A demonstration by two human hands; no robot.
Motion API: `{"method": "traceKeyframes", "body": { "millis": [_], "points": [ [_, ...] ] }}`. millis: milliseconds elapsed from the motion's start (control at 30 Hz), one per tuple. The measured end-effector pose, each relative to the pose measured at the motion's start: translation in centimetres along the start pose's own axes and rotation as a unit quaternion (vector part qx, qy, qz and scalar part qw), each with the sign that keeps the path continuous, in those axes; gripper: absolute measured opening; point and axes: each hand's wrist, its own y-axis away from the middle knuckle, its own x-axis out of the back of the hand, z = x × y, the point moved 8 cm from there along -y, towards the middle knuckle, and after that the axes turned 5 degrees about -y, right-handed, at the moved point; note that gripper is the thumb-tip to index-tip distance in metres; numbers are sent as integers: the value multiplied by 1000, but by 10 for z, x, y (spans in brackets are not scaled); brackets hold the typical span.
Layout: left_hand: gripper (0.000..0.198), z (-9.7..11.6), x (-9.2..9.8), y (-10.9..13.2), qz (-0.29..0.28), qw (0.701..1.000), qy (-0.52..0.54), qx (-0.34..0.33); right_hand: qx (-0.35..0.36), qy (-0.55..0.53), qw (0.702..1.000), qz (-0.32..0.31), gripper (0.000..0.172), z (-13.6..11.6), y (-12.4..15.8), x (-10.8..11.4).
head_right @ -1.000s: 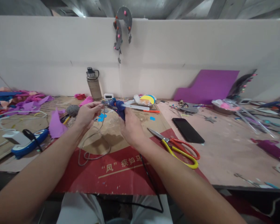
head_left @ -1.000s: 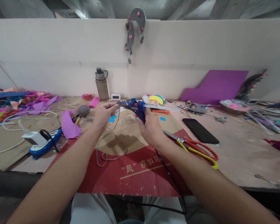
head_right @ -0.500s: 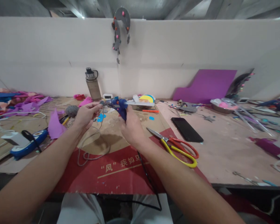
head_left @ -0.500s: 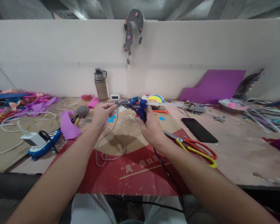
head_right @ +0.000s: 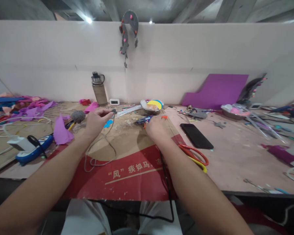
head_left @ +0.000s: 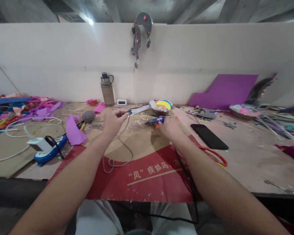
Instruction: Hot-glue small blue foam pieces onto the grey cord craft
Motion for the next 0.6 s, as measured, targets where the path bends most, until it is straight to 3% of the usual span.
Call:
{"method": "traceKeyframes", "body": {
  "millis": [67,100,200,333,400,467,600],
  "points": [
    [10,7,1,3,10,1000,2,-13,62,-15,995,81,14,-25,6,13],
    [10,10,2,4,17,1000,-3,-25,74,-54,992,88,13,-38,9,12],
    [9,24,4,8,32,994,-57,-83,49,-261,964,5,27,-73,14,-20],
    [9,36,6,12,45,979,-124,-154,-114,-505,847,-122,44,-99,19,-77],
    [10,36,8,12,54,980,-121,-149,-144,-537,821,-130,44,-105,19,-87],
    [10,30,8,9,50,988,-94,-111,-121,-513,843,-105,39,-105,18,-81],
    [11,17,1,6,9,999,-17,-26,35,-349,936,-31,19,-109,15,-51]
  ]
}}
